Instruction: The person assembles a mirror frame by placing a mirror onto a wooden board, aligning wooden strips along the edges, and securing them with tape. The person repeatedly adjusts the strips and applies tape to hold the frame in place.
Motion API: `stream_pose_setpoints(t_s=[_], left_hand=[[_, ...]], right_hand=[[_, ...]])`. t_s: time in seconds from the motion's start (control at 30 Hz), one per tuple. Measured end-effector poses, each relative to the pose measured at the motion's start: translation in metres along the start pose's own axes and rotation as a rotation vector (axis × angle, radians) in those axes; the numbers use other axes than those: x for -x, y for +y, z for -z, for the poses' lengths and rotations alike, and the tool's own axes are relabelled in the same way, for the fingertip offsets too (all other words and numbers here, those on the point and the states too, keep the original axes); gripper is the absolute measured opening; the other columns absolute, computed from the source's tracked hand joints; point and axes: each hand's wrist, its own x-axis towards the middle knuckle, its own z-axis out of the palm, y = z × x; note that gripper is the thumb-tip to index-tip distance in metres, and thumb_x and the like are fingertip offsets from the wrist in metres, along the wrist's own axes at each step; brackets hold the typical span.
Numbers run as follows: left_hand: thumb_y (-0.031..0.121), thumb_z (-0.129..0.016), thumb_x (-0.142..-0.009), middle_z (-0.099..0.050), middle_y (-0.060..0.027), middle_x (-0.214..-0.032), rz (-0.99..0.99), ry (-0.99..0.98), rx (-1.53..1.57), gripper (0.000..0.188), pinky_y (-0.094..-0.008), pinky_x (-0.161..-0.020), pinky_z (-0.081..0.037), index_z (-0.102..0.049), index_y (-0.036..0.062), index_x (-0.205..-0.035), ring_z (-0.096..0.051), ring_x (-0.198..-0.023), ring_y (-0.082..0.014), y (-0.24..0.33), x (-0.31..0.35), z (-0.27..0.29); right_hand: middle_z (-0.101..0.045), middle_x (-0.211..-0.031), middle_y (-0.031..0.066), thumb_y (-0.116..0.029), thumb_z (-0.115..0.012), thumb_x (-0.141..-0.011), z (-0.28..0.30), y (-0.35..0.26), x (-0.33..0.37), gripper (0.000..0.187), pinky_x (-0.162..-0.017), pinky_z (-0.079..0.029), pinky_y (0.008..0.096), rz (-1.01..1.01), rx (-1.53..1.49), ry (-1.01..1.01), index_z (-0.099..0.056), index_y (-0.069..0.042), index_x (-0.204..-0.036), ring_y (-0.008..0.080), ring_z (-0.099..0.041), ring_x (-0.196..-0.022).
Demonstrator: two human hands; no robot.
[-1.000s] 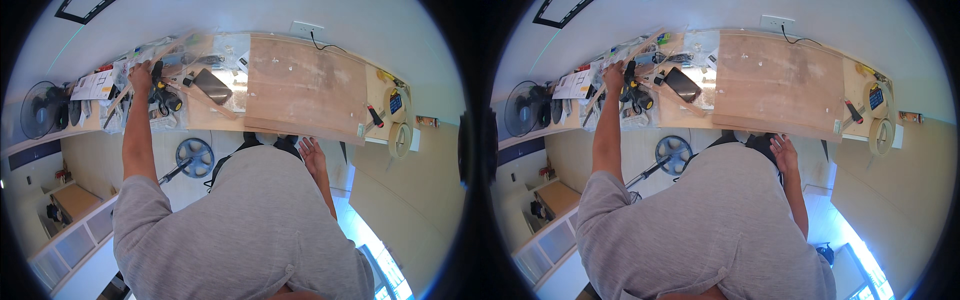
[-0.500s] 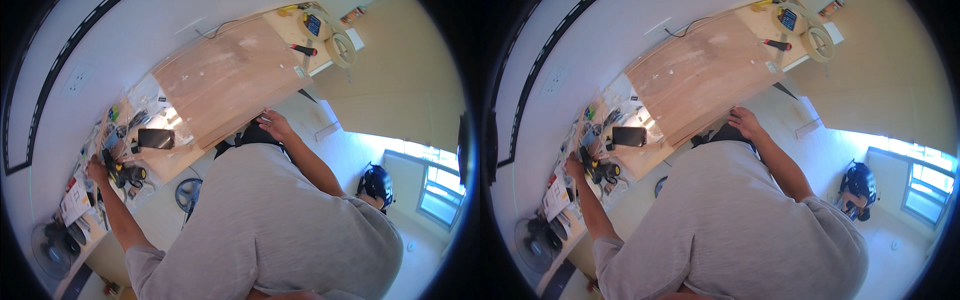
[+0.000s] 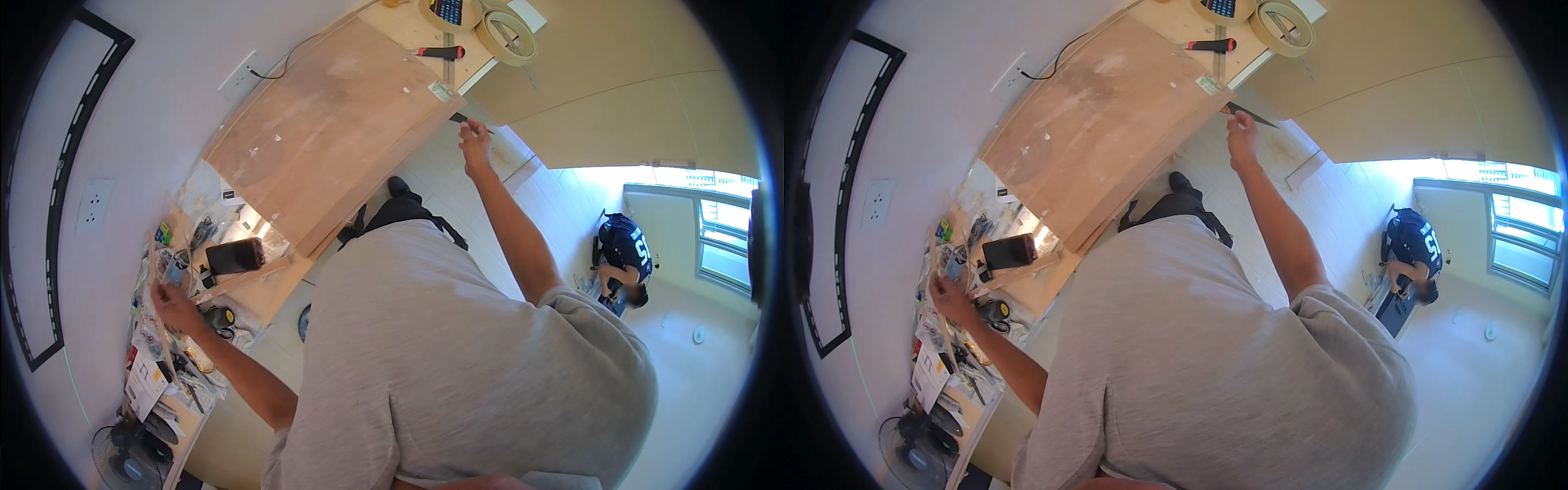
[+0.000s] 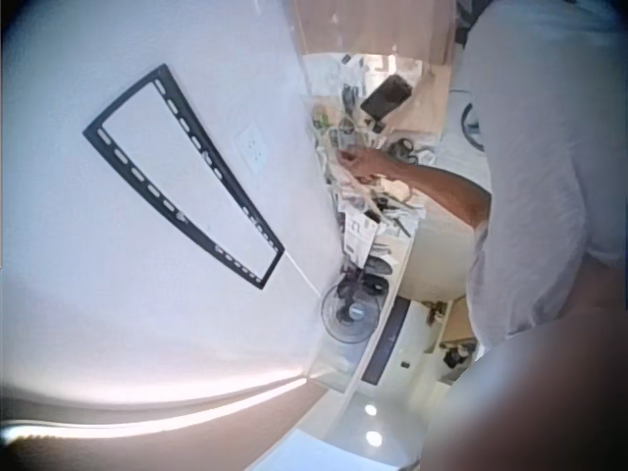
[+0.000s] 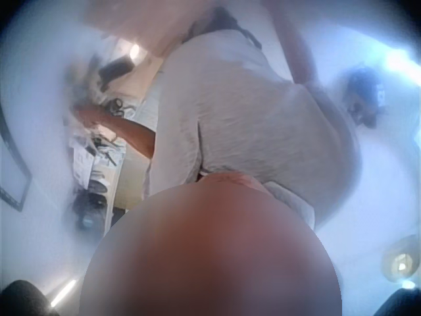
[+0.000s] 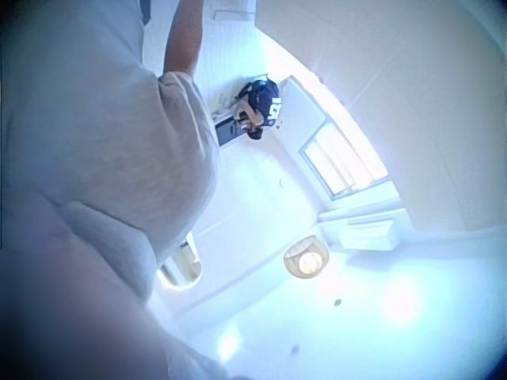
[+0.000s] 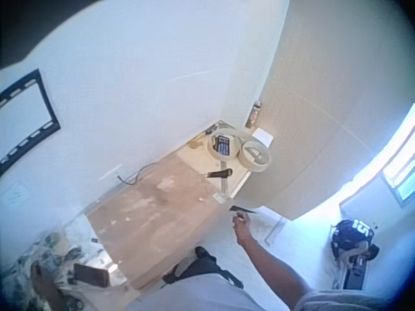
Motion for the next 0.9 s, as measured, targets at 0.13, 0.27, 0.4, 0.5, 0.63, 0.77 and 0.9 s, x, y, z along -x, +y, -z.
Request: stream_pose_setpoints(t_s=[0.13, 0.27, 0.4, 0.5, 0.63, 0.77, 0.9], left_hand=[[0.015, -0.064, -0.099, -0.071, -0.0096, -0.097, 0.069, -0.235, 0.228, 0.027, -0.0311, -0.071, -0.054, -0.069, -0.0036, -0.118, -0.065, -0.079, -0.0157, 0.081, 0.067, -0.055], [0.011, -0.070, -0.094, -0.072, -0.0139, -0.094, 0.039, -0.274, 0.124, 0.018, -0.0324, -0.071, -0.055, -0.073, 0.0003, -0.108, -0.068, -0.076, -0.0203, 0.137, 0.141, -0.094], [0.008, -0.068, -0.092, -0.065, -0.0172, -0.107, -0.014, -0.285, -0.029, 0.031, -0.0376, -0.076, -0.054, -0.066, -0.0021, -0.121, -0.065, -0.090, -0.0283, 0.170, 0.191, -0.105], [0.010, -0.069, -0.091, -0.059, -0.0206, -0.119, 0.083, -0.299, -0.077, 0.045, -0.0426, -0.083, -0.053, -0.058, -0.0040, -0.133, -0.062, -0.096, -0.0322, 0.183, 0.211, -0.115], [0.014, -0.071, -0.090, -0.059, -0.0221, -0.120, 0.248, -0.314, -0.090, 0.054, -0.0442, -0.088, -0.052, -0.053, -0.0056, -0.138, -0.062, -0.099, -0.0340, 0.191, 0.226, -0.131], [0.014, -0.072, -0.090, -0.060, -0.0236, -0.124, 0.280, -0.281, -0.113, 0.058, -0.0435, -0.093, -0.052, -0.051, -0.0066, -0.140, -0.063, -0.105, -0.0359, 0.193, 0.238, -0.142], [0.014, -0.070, -0.091, -0.059, -0.0269, -0.131, 0.314, -0.205, -0.109, 0.059, -0.0431, -0.097, -0.051, -0.049, -0.0075, -0.142, -0.063, -0.112, -0.0375, 0.196, 0.245, -0.148]], right_hand=[[-0.064, -0.127, 0.0192, -0.023, -0.069, -0.096, 0.002, -0.008, -0.046, 0.045, -0.091, -0.053, 0.0363, 0.173, 0.185, -0.002, -0.060, 0.005, -0.131, 0.0245, -0.066, -0.108], [-0.064, -0.127, 0.0227, -0.023, -0.070, -0.095, 0.004, -0.007, -0.075, 0.049, -0.095, -0.052, 0.0383, 0.199, 0.237, -0.112, -0.059, 0.005, -0.134, 0.0265, -0.067, -0.111], [-0.061, -0.132, 0.0228, -0.022, -0.072, -0.092, 0.011, -0.009, -0.093, 0.055, -0.094, -0.053, 0.0376, 0.321, 0.437, -0.287, -0.057, 0.005, -0.137, 0.0275, -0.067, -0.109], [-0.061, -0.133, 0.0162, -0.023, -0.075, -0.092, 0.018, -0.014, -0.097, 0.060, -0.095, -0.052, 0.0358, 0.347, 0.336, -0.466, -0.054, 0.003, -0.141, 0.0234, -0.064, -0.110], [-0.059, -0.132, 0.0155, -0.021, -0.081, -0.086, 0.022, -0.026, -0.108, 0.065, -0.092, -0.054, 0.0366, 0.357, 0.348, -0.630, -0.054, 0.001, -0.141, 0.0248, -0.065, -0.108], [-0.058, -0.132, 0.0163, -0.016, -0.085, -0.080, 0.026, -0.035, -0.120, 0.068, -0.088, -0.055, 0.0371, 0.352, 0.314, -0.737, -0.055, -0.002, -0.140, 0.0271, -0.066, -0.104], [-0.059, -0.130, 0.0160, -0.010, -0.083, -0.081, 0.032, -0.041, -0.125, 0.066, -0.085, -0.056, 0.0344, 0.378, 0.243, -0.836, -0.055, -0.002, -0.141, 0.0257, -0.066, -0.104]])
